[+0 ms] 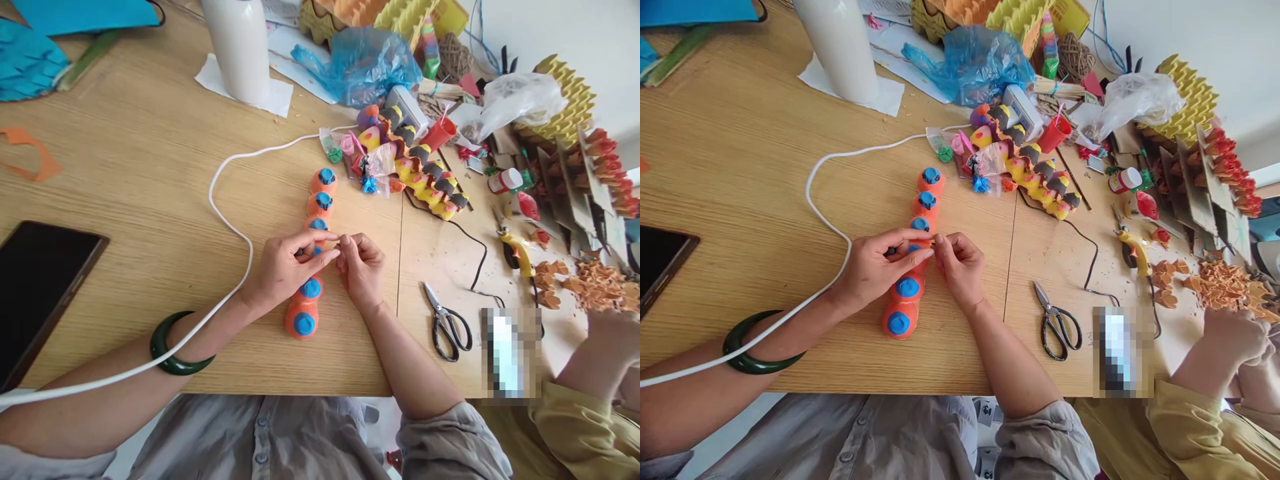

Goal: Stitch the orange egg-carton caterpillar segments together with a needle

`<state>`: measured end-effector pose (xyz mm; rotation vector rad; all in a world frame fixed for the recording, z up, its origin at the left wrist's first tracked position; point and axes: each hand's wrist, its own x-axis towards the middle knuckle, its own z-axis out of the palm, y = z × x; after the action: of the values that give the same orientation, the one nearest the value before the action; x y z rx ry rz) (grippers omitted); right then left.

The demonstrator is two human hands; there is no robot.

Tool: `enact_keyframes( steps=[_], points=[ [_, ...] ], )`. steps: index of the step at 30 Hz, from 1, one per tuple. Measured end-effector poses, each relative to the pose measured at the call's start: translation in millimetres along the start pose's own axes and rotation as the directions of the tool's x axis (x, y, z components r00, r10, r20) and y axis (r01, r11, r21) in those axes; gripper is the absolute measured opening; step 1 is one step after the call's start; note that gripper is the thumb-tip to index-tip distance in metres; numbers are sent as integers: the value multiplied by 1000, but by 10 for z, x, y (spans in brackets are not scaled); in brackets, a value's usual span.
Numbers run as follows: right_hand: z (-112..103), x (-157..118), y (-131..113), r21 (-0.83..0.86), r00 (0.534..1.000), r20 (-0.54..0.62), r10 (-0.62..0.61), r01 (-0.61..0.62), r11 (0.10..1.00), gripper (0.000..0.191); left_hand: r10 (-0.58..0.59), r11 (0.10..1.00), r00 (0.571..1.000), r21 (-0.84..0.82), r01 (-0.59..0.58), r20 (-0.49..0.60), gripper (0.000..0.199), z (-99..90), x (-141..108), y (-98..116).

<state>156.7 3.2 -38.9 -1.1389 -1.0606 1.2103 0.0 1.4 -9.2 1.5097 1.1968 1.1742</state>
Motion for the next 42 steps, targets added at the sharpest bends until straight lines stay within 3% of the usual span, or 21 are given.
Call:
enact_keyframes(
  steps=[6, 12, 20, 24, 26, 28, 31, 34, 37, 42],
  points=[
    [22, -35, -64, -63, 999, 42, 4, -2, 998, 47, 35, 999, 999, -10, -35, -13, 12, -4, -8, -14],
    [20, -36, -102, 12, 989, 130, 67, -69, 998, 38, 57, 998, 997, 18, -56, -60, 13, -17, -11, -40],
    [12, -50, -68, 73, 988, 117, 97, -106, 992, 30, 130, 987, 990, 97, -124, -57, 14, -24, -30, -82],
    [19, -79, -114, -54, 999, 34, -11, 12, 998, 30, 119, 989, 990, 101, -112, -75, 11, -25, -40, -83],
    [19, -79, -129, -104, 998, -8, -61, 60, 993, 28, 10, 1000, 994, -14, -11, -113, 12, -20, -19, -86],
    [13, -64, -123, -93, 998, -32, -51, 47, 995, 27, -184, 951, 977, -270, 150, -104, 12, -19, 25, -82],
    [-3, -35, -83, -37, 999, -36, -4, 3, 999, 27, -409, 691, 912, -638, 339, 41, 13, -31, 109, -53],
    [-20, -24, -48, -24, 1000, -19, 18, -18, 1000, 27, -453, 526, 886, -773, 355, 99, 18, -52, 171, -14],
    [-34, -21, -35, -16, 1000, -18, 22, -22, 1000, 26, -455, 525, 889, -791, 315, 52, 30, -53, 189, -13],
    [-54, -1, -23, -14, 1000, -25, 10, -11, 1000, 26, -396, 643, 918, -721, 259, -23, 38, -2, 153, -92]
  ],
)
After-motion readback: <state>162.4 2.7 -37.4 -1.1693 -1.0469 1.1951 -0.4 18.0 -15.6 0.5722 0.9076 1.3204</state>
